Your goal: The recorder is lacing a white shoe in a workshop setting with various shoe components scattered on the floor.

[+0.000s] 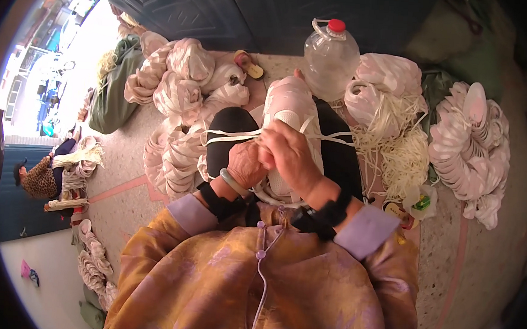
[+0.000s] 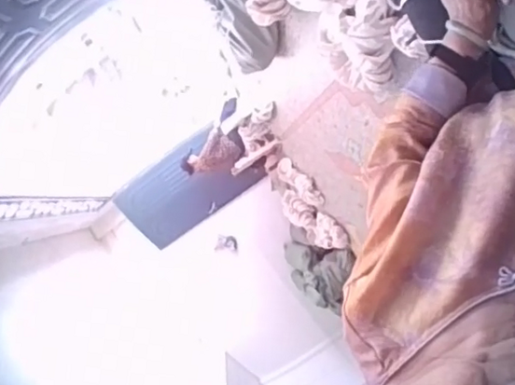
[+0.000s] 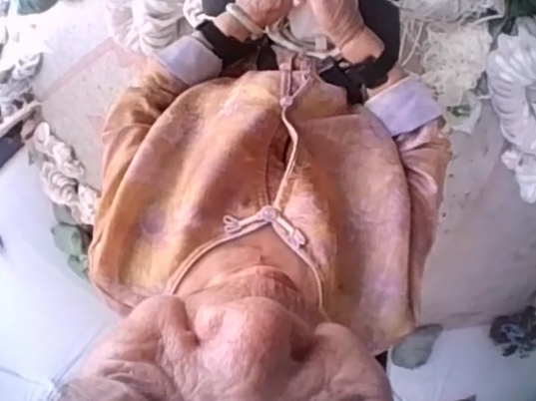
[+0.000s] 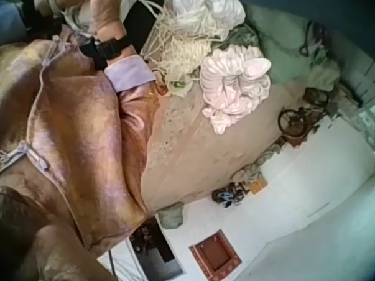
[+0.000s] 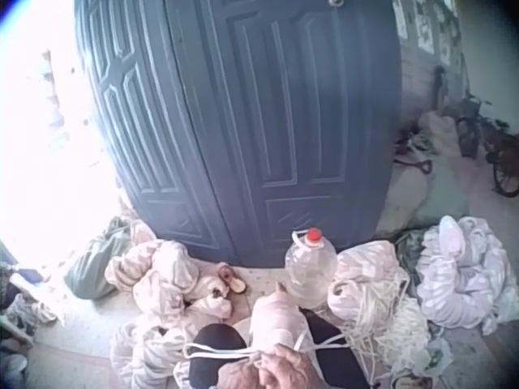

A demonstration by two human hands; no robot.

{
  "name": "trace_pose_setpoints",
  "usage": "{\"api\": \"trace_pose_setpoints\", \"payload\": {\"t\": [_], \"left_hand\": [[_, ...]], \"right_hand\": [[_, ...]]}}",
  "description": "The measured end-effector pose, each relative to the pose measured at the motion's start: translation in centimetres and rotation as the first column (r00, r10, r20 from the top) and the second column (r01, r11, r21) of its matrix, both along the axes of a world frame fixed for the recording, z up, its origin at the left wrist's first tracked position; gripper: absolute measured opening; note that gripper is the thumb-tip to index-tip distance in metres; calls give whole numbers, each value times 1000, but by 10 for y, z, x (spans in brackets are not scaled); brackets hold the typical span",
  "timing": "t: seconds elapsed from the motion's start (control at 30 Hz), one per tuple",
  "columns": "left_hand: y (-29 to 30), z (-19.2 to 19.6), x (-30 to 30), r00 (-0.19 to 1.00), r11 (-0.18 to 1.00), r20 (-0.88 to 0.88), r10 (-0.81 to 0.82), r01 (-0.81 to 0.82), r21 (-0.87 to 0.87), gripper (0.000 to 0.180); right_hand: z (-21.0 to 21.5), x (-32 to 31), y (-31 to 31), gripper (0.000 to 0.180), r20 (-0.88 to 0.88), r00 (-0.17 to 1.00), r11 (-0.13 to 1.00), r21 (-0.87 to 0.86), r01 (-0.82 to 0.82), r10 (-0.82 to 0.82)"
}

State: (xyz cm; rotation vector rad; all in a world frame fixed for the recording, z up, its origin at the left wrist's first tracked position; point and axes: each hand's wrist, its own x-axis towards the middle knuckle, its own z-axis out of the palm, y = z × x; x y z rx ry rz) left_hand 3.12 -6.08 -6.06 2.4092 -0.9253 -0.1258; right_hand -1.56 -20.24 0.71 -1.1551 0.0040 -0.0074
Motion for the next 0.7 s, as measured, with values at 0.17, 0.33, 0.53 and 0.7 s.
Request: {"api": "trace_pose_setpoints", "payload": {"t": [0.17, 0.33, 0.53, 0.7], "left_hand": [[-4, 30, -2, 990, 998, -137, 35, -28, 52, 34], [-2, 27, -1, 985, 998, -166, 46, -40, 39, 34], [-5, 25, -1, 989, 999, -143, 37, -36, 16, 31], [1, 27, 0, 992, 988, -101, 75, -87, -125, 28]], "right_hand": [[0, -91, -54, 20, -254, 967, 959, -265, -97, 27], [-26, -206, -146, 21, -441, 824, 769, -639, -11, -356], [-151, -356, -225, 22, -514, 724, 467, -834, -295, -461], [-108, -213, -162, 17, -190, 934, 385, -921, -62, -303]]}}
